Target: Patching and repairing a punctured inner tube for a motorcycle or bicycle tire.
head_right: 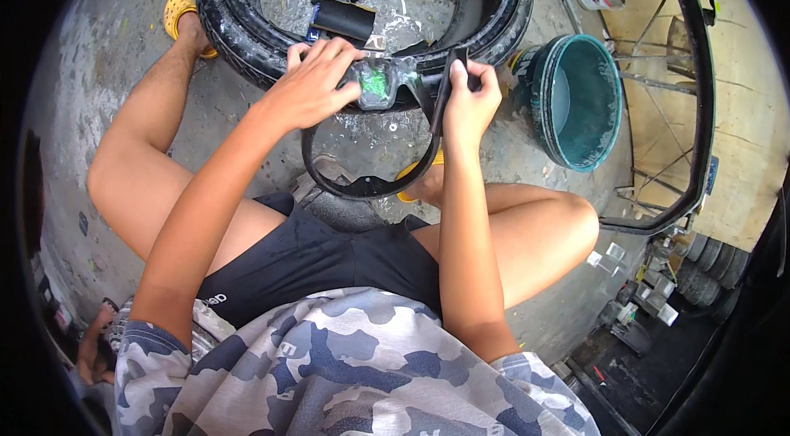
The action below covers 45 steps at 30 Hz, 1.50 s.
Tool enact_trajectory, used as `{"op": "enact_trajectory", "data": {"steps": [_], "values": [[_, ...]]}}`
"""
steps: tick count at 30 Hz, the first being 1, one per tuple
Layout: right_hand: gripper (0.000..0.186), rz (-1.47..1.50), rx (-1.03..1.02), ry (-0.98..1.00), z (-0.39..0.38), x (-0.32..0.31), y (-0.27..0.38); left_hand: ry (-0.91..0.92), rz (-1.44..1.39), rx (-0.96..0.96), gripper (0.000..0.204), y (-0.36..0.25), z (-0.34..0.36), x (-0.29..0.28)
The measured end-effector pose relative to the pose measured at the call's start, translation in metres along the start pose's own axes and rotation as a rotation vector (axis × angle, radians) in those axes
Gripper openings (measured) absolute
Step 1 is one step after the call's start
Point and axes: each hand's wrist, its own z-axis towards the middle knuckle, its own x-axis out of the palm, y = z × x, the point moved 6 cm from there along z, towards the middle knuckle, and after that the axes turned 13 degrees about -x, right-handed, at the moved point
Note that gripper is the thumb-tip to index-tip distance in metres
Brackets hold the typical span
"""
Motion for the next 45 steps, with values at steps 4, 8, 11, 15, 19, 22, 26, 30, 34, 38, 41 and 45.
{"op": "enact_trajectory", "data": {"steps": [4, 8, 11, 15, 19, 22, 26, 30, 34, 38, 41, 45], "values": [[0.009, 0.323, 0.249, -0.015, -0.035, 0.007, -0.002, -0.095, -0.075, -0.048, 0.064, -0.037, 0.020, 0.004], [0.009, 0.351, 0.275, -0.026, -0.037, 0.006, -0.001, -0.017, -0.107, -0.141, 0.056, -0.045, 0.036, 0.019], [0.010, 0.418, 0.345, -0.047, -0.042, 0.009, -0.001, -0.002, -0.149, -0.174, 0.051, -0.044, 0.037, 0.019], [0.010, 0.410, 0.315, -0.062, -0.046, 0.013, -0.010, 0.079, -0.227, -0.182, 0.046, -0.037, 0.046, 0.026], [0.013, 0.304, 0.190, -0.125, -0.047, 0.011, -0.005, 0.207, -0.263, -0.221, 0.047, -0.032, 0.047, 0.022], [0.012, 0.336, 0.232, -0.141, -0.048, 0.012, -0.007, 0.207, -0.262, -0.227, 0.054, -0.034, 0.043, 0.016], [0.011, 0.417, 0.307, -0.175, -0.047, 0.011, -0.012, 0.189, -0.079, -0.220, 0.063, -0.048, 0.049, 0.010], [0.009, 0.499, 0.396, -0.196, -0.046, 0.012, -0.004, 0.198, -0.024, -0.190, 0.056, -0.053, 0.066, 0.005], [0.010, 0.543, 0.420, -0.206, -0.048, 0.012, -0.006, 0.359, -0.052, -0.141, 0.054, -0.058, 0.074, 0.006], [0.009, 0.568, 0.447, -0.207, -0.048, 0.012, -0.007, 0.431, -0.159, -0.151, 0.055, -0.052, 0.075, 0.008], [0.008, 0.607, 0.478, -0.217, -0.048, 0.013, -0.005, 0.422, -0.073, -0.148, 0.056, -0.055, 0.071, 0.004], [0.009, 0.626, 0.500, -0.226, -0.048, 0.014, -0.008, 0.399, 0.099, -0.179, 0.056, -0.074, 0.067, 0.002]]}}
